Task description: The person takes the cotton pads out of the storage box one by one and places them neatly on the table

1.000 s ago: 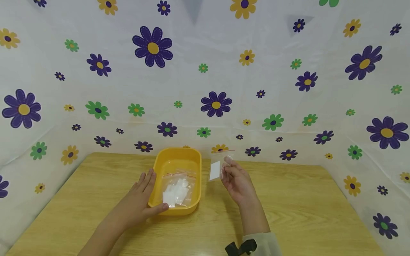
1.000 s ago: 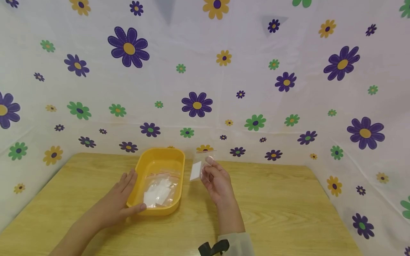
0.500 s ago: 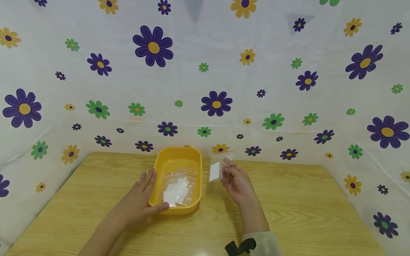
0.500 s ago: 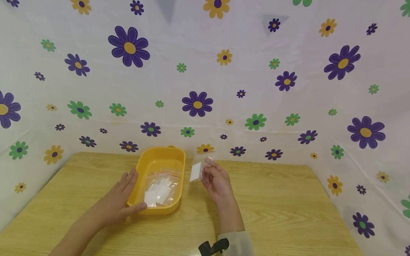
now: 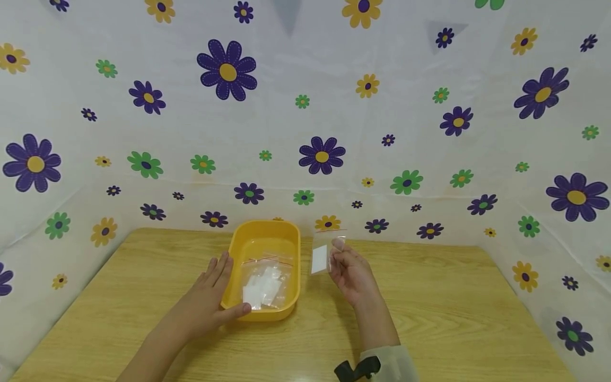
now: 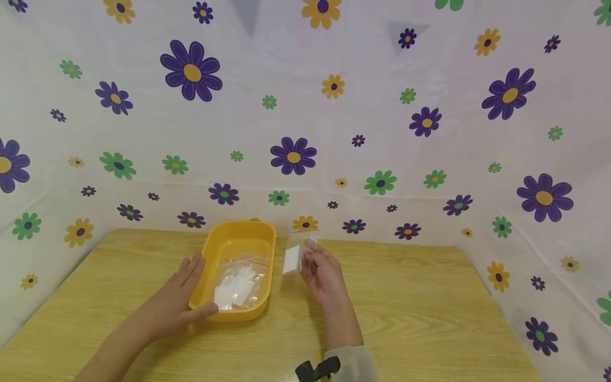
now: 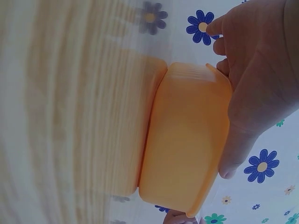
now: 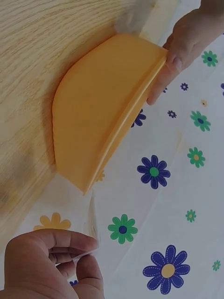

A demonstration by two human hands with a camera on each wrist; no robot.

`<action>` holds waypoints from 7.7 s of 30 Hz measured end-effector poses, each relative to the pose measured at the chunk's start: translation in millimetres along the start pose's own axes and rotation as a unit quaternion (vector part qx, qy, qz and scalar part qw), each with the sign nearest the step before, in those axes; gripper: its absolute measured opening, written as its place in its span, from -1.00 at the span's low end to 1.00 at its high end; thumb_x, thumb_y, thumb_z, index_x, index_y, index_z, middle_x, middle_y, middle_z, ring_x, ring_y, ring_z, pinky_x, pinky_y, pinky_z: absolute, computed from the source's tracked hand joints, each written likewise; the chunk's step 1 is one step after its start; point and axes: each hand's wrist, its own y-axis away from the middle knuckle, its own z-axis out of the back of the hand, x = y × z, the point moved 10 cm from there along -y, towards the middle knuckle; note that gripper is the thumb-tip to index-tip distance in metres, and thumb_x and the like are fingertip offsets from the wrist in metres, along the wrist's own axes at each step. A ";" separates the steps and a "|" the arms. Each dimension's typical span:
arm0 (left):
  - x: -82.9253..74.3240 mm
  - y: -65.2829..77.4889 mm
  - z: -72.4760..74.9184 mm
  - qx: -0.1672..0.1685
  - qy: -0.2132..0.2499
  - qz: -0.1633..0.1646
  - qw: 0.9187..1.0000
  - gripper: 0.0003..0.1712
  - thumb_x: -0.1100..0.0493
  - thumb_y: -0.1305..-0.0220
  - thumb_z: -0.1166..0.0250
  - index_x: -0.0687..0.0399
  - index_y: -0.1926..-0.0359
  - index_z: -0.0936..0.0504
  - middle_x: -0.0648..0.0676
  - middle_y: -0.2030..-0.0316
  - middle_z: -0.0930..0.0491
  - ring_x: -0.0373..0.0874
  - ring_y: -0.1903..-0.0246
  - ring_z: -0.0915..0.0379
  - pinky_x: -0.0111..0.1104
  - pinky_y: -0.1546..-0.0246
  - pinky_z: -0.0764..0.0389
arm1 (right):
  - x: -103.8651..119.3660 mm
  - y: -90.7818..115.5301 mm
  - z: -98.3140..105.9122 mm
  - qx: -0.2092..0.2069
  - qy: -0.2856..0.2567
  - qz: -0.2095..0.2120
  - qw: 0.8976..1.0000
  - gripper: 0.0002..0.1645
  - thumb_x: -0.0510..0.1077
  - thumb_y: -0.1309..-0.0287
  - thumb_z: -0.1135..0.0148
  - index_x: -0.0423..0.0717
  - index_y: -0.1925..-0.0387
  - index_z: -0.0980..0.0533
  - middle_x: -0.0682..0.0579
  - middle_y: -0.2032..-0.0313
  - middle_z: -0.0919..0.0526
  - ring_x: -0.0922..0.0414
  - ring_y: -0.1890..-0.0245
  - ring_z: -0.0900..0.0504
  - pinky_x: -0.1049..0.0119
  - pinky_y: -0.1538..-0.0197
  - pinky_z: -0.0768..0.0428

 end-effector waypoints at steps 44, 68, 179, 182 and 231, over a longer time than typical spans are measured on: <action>0.4 2.4 1.9 -0.007 0.001 -0.002 1.000 0.32 -0.61 -0.17 -0.05 0.23 -0.57 0.14 0.21 -0.58 0.25 0.31 -0.53 0.28 0.21 -0.44 0.01 | -4.9 -6.5 16.2 -0.018 0.009 -0.005 1.000 -0.41 -0.40 -0.28 -0.07 -0.15 -0.35 -0.40 0.07 0.32 -0.60 0.28 0.41 -0.54 0.54 0.36 -0.59; -0.4 2.2 0.5 -0.003 0.007 -0.004 1.000 0.32 -0.60 -0.17 -0.07 0.25 -0.57 0.11 0.23 -0.58 0.23 0.31 -0.53 0.28 0.21 -0.44 0.01 | -17.2 -13.0 26.3 -0.046 0.067 -0.006 0.997 -0.48 -0.37 -0.27 -0.12 -0.23 -0.27 -0.46 0.07 0.35 -0.64 0.27 0.50 -0.56 0.53 0.46 -0.55; 8.4 -0.7 -6.9 -0.017 0.018 -0.013 1.000 0.31 -0.58 -0.19 -0.07 0.18 -0.59 0.20 0.15 -0.60 0.28 0.23 -0.56 0.33 0.14 -0.48 0.04 | -59.8 34.7 -121.4 0.109 0.352 0.009 0.930 -0.22 -0.03 -0.20 -0.26 -0.05 -0.43 -0.29 -0.33 -0.44 -0.19 -0.25 -0.40 -0.26 -0.20 -0.42 -0.26; 7.2 -4.0 -5.2 -0.014 0.011 -0.018 1.000 0.33 -0.61 -0.18 -0.05 0.20 -0.58 0.21 0.16 -0.60 0.29 0.24 -0.55 0.34 0.12 -0.49 0.04 | -62.1 26.2 -123.0 0.093 0.358 0.007 0.929 -0.15 -0.05 -0.16 -0.28 -0.10 -0.45 -0.24 -0.29 -0.47 -0.16 -0.25 -0.47 -0.13 -0.20 -0.45 -0.20; 5.2 -6.2 -2.1 0.012 0.034 -0.018 0.999 0.41 -0.64 -0.09 -0.10 0.24 -0.58 0.19 0.21 -0.59 0.28 0.27 -0.55 0.40 0.14 -0.49 0.12 | -38.2 24.0 -95.5 0.052 0.183 0.095 0.977 -0.65 -0.29 -0.31 -0.24 -0.26 -0.11 -0.55 -0.09 0.07 -0.67 0.18 0.26 -0.66 0.34 0.16 -0.72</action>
